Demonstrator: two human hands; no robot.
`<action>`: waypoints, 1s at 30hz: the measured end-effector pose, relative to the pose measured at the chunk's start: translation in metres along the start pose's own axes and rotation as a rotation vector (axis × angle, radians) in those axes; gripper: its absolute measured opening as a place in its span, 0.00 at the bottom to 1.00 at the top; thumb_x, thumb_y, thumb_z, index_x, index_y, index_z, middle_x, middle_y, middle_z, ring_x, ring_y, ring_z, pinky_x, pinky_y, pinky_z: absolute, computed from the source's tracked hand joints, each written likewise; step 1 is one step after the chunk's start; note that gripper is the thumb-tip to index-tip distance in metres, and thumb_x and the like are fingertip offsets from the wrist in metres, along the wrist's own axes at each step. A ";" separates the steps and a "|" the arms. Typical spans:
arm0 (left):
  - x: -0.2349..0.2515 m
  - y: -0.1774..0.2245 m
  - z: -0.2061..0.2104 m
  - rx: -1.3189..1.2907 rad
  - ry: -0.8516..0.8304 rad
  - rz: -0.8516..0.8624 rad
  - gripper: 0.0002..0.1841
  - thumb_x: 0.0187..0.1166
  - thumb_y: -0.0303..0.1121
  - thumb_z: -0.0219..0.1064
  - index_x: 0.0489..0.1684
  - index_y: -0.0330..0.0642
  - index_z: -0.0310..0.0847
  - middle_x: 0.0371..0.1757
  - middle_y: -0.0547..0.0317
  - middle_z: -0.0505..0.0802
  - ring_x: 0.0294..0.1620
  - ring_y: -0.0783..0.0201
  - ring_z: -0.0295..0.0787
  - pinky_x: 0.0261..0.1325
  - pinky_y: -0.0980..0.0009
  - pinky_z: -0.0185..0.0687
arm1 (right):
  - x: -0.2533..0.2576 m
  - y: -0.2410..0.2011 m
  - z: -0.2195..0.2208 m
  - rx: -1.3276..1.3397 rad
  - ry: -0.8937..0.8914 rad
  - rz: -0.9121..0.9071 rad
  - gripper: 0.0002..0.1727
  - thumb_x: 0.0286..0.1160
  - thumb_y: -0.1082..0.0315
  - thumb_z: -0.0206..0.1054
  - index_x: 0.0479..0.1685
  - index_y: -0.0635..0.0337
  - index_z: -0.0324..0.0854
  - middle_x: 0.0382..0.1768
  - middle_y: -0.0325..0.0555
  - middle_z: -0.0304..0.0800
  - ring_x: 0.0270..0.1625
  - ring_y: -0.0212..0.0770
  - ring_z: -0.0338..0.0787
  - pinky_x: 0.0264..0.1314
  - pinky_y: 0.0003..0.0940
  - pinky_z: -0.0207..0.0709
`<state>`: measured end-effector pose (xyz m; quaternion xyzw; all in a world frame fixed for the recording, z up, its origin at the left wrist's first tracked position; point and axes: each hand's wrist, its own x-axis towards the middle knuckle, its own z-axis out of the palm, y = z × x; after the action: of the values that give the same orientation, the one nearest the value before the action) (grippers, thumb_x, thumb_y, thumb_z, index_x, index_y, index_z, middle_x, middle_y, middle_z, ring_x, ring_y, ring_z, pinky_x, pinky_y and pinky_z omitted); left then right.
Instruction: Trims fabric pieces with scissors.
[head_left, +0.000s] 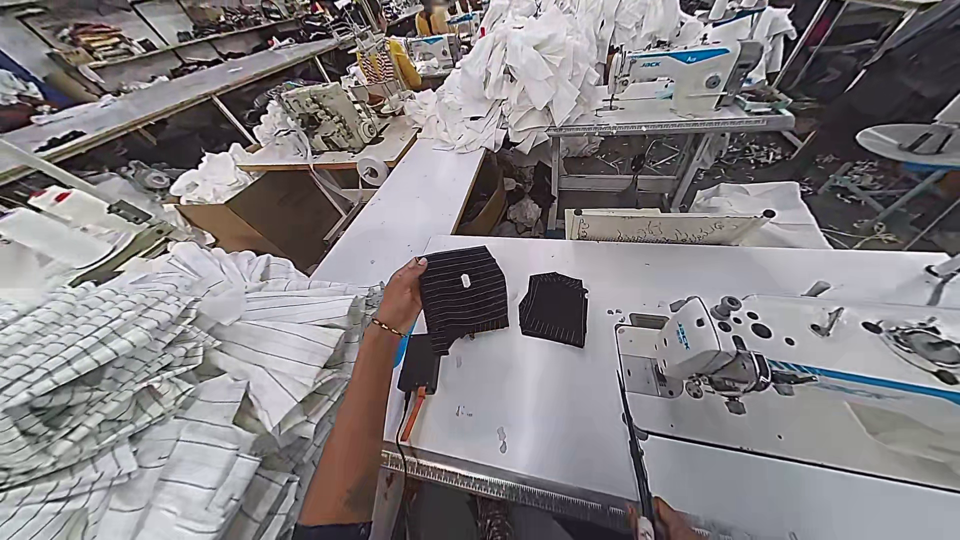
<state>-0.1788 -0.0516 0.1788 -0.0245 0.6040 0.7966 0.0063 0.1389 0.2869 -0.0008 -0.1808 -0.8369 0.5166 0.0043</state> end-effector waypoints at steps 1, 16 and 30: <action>-0.008 0.004 0.005 0.055 -0.013 0.013 0.17 0.95 0.34 0.42 0.52 0.39 0.80 0.38 0.60 0.95 0.39 0.70 0.94 0.48 0.71 0.91 | -0.001 -0.001 -0.001 -0.003 0.010 -0.013 0.15 0.73 0.63 0.70 0.34 0.72 0.83 0.22 0.48 0.87 0.23 0.37 0.86 0.31 0.39 0.80; -0.135 -0.135 0.049 1.223 -0.657 -0.091 0.27 0.89 0.43 0.59 0.77 0.30 0.73 0.88 0.35 0.68 0.88 0.40 0.66 0.88 0.47 0.58 | -0.021 0.001 0.002 -0.071 0.132 0.018 0.14 0.68 0.61 0.73 0.31 0.66 0.85 0.17 0.42 0.82 0.21 0.33 0.80 0.28 0.35 0.73; -0.150 -0.189 0.115 0.996 -0.689 0.102 0.17 0.87 0.29 0.54 0.58 0.24 0.84 0.61 0.38 0.91 0.68 0.49 0.87 0.77 0.54 0.76 | -0.021 0.003 0.011 -0.010 0.166 0.013 0.13 0.67 0.61 0.72 0.30 0.64 0.85 0.15 0.37 0.81 0.19 0.27 0.78 0.24 0.28 0.72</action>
<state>-0.0251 0.1130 0.0349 0.2694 0.8678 0.3796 0.1740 0.1572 0.2718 -0.0044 -0.2287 -0.8350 0.4956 0.0694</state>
